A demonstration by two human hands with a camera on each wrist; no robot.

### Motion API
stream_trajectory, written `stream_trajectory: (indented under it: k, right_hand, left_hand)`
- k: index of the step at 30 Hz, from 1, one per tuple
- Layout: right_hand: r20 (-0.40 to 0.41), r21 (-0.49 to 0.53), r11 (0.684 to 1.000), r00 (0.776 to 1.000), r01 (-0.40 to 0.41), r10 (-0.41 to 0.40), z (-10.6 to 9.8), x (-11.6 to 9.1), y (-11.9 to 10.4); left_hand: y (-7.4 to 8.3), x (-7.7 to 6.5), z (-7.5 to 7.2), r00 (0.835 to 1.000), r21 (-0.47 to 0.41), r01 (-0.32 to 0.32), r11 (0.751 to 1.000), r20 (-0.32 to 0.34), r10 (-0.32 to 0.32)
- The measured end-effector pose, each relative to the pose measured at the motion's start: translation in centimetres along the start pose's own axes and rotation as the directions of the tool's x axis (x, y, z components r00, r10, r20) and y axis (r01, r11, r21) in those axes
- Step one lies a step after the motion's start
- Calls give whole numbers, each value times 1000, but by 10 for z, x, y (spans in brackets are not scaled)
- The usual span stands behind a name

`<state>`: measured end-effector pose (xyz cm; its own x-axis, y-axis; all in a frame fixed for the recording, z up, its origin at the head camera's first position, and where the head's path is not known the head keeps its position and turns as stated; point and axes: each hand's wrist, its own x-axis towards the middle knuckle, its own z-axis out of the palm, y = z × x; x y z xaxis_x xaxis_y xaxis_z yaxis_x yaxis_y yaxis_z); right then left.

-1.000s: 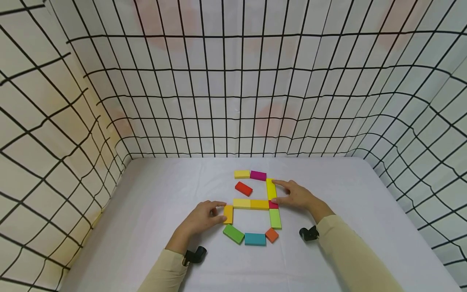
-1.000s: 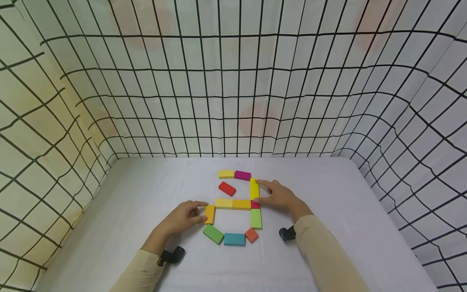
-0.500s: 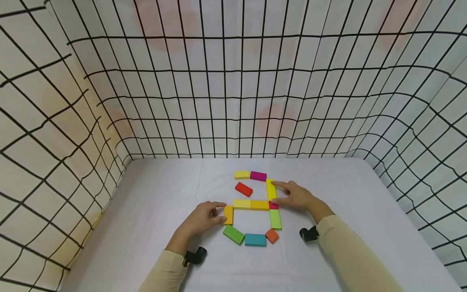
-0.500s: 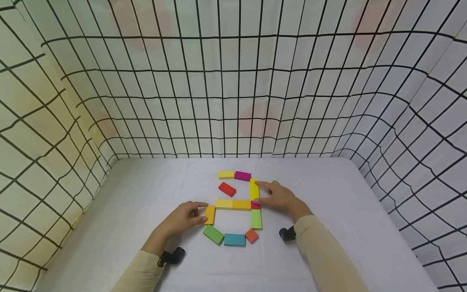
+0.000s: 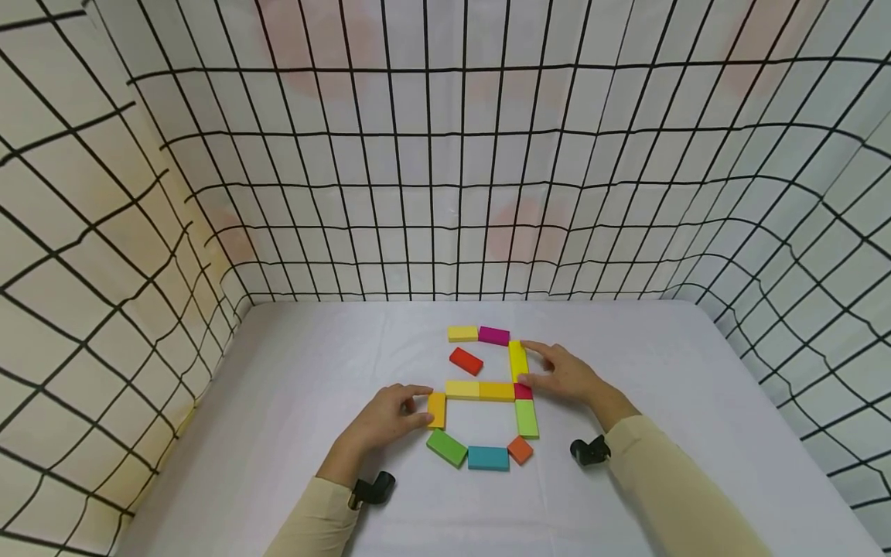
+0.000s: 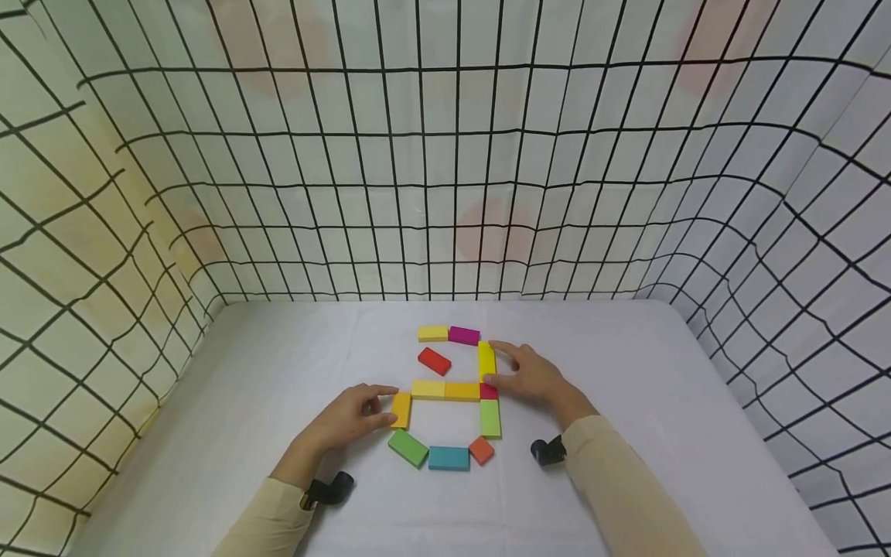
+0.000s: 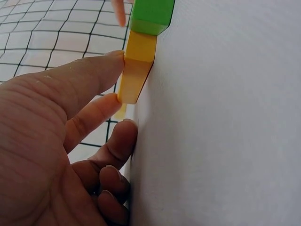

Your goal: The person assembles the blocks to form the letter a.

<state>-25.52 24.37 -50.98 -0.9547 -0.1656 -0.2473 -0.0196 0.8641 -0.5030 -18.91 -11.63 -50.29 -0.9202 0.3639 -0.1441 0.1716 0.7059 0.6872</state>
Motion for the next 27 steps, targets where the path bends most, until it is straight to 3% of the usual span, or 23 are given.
stream_trajectory:
  k: [8,17,22,27]
  right_hand:
    - [-129,-32,998,990,61,-65,7,0,-33]
    - [-79,-82,991,991,105,-111,20,4,-80]
    - [-104,-187,980,991,67,-88,25,5,-89]
    - [-114,-222,973,990,58,-85,28,7,-91]
  left_hand:
    - [-1,0,-2,1000,-8,9,1000,5,-9]
    - [-1,1,-1,1000,3,-23,1000,6,23]
    - [0,2,-2,1000,2,-20,1000,7,20]
    - [-1,2,-2,1000,0,-15,1000,8,15]
